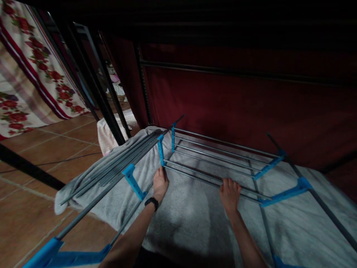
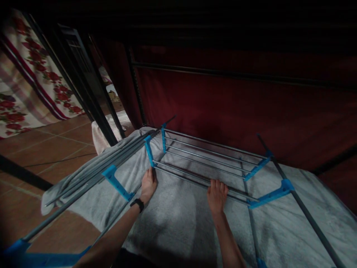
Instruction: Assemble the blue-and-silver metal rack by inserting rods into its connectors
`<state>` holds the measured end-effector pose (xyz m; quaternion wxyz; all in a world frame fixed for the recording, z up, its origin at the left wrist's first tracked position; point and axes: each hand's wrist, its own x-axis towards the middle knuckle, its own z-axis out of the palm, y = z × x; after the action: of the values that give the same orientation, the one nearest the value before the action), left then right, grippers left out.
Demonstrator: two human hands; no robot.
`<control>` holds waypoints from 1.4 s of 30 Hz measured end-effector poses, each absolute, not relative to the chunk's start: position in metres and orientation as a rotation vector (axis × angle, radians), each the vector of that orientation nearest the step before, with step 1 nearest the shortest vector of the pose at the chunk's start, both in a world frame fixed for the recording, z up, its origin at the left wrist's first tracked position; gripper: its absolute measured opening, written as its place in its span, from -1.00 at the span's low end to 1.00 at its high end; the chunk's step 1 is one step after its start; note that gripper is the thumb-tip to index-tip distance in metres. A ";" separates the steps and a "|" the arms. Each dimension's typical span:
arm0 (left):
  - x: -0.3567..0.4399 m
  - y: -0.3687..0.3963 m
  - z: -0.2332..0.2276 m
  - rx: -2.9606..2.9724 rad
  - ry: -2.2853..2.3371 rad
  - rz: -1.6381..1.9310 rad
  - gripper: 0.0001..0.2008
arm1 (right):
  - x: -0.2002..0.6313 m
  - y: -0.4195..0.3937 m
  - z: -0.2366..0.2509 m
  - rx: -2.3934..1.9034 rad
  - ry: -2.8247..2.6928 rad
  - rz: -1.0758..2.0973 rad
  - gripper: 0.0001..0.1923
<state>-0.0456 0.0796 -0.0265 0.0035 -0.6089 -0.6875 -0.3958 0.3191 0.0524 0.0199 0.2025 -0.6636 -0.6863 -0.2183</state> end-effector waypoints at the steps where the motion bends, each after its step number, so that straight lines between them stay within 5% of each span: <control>1: -0.046 0.080 -0.026 -1.911 -2.152 -1.241 -0.37 | 0.319 0.052 0.021 -1.852 -1.916 -0.609 -0.82; 42: -0.045 0.075 -0.026 -1.928 -2.208 -1.226 -0.36 | 0.325 0.051 0.015 -1.792 -1.947 -0.619 -0.78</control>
<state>-0.0450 0.0745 -0.0258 -0.0177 -0.6067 -0.6948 -0.3859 0.3253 0.0511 0.0147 0.2103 -0.6447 -0.7004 -0.2228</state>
